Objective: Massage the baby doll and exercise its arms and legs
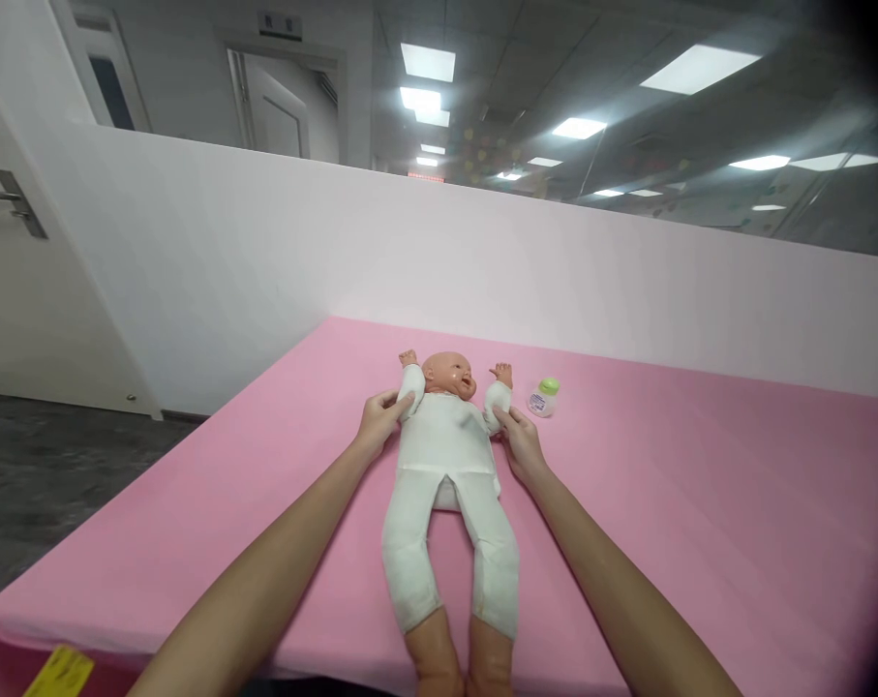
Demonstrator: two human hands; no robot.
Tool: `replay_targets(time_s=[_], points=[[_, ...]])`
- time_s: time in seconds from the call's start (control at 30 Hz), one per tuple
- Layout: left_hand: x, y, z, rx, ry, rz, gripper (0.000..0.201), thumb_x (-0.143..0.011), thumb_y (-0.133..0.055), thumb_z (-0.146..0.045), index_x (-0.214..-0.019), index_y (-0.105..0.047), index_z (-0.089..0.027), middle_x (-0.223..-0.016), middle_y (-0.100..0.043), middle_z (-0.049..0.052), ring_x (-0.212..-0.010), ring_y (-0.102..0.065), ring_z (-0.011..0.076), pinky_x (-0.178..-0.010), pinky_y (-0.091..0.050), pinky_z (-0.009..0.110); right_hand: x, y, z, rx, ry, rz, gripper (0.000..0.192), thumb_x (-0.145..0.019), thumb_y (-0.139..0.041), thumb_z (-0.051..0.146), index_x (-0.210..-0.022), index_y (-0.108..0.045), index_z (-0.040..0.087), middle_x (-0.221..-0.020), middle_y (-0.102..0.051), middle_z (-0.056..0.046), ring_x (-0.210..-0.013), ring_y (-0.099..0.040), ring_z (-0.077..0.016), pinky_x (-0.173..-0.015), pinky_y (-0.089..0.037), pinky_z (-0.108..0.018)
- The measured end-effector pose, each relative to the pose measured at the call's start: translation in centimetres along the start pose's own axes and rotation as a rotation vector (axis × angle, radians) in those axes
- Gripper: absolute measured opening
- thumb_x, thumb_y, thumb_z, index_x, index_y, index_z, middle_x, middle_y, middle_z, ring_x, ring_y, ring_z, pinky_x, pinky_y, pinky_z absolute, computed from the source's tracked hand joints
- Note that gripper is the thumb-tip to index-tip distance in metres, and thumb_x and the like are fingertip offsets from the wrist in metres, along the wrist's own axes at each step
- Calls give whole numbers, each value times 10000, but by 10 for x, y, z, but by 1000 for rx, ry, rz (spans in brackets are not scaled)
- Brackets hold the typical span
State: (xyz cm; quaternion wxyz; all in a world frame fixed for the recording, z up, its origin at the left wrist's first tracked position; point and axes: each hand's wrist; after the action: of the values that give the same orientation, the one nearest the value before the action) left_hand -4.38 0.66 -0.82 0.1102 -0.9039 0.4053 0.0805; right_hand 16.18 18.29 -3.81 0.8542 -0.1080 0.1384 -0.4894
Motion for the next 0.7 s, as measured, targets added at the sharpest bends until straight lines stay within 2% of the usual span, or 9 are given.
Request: replay_targets(time_s=[0.13,0.23,0.4,0.53,0.63,0.7], points=[[-1,0,1,29,-31,16,375,-708,-807,-442,-973,-805,-177,-1072,-764,95,-946,-658,253,-770,-477,308,4,-2,3,-4,15,38,187,-666,-811,303,-799,-706,224,-715,-668,22,-648,-544,-149,-595,-424,-280],[-2,0,4,46,2,37,339,-695,-816,-417,-930,-806,-173,-1025,-769,101,-911,-668,255,-741,-483,310,6,-3,4,-23,11,82,199,-668,-766,262,-860,-729,224,-787,-689,5,-681,-550,-151,-622,-429,-285],[-1,-1,5,55,-23,55,327,-704,-823,-394,-943,-796,-173,-1047,-766,98,-956,-672,255,-779,-488,304,6,-4,5,-40,8,83,120,-663,-759,220,-751,-678,223,-609,-551,60,-575,-446,-110,-572,-371,-268],[-1,0,3,53,-34,16,372,-690,-820,-354,-1015,-780,-179,-1103,-761,100,-1011,-673,260,-803,-493,305,5,-2,2,-18,35,59,182,-710,-816,324,-823,-722,217,-669,-617,37,-608,-494,-123,-584,-407,-273],[-3,2,3,40,5,-8,434,-673,-835,-379,-1050,-769,-173,-1090,-763,114,-953,-681,255,-734,-483,304,1,0,-3,5,47,35,301,-727,-849,442,-887,-744,210,-725,-669,11,-635,-542,-142,-588,-440,-284],[-4,4,4,24,22,-16,463,-672,-846,-426,-1045,-772,-163,-1091,-761,127,-902,-677,246,-676,-459,296,-2,2,-7,5,35,4,351,-726,-857,505,-865,-739,206,-731,-683,-1,-636,-560,-153,-582,-454,-291]])
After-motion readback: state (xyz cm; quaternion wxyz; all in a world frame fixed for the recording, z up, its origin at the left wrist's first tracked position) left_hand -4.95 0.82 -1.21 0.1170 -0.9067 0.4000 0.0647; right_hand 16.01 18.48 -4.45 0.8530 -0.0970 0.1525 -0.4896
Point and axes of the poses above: each hand's wrist, its own x-axis away from the middle knuckle, its own y-axis out of the back of the hand, z = x × y
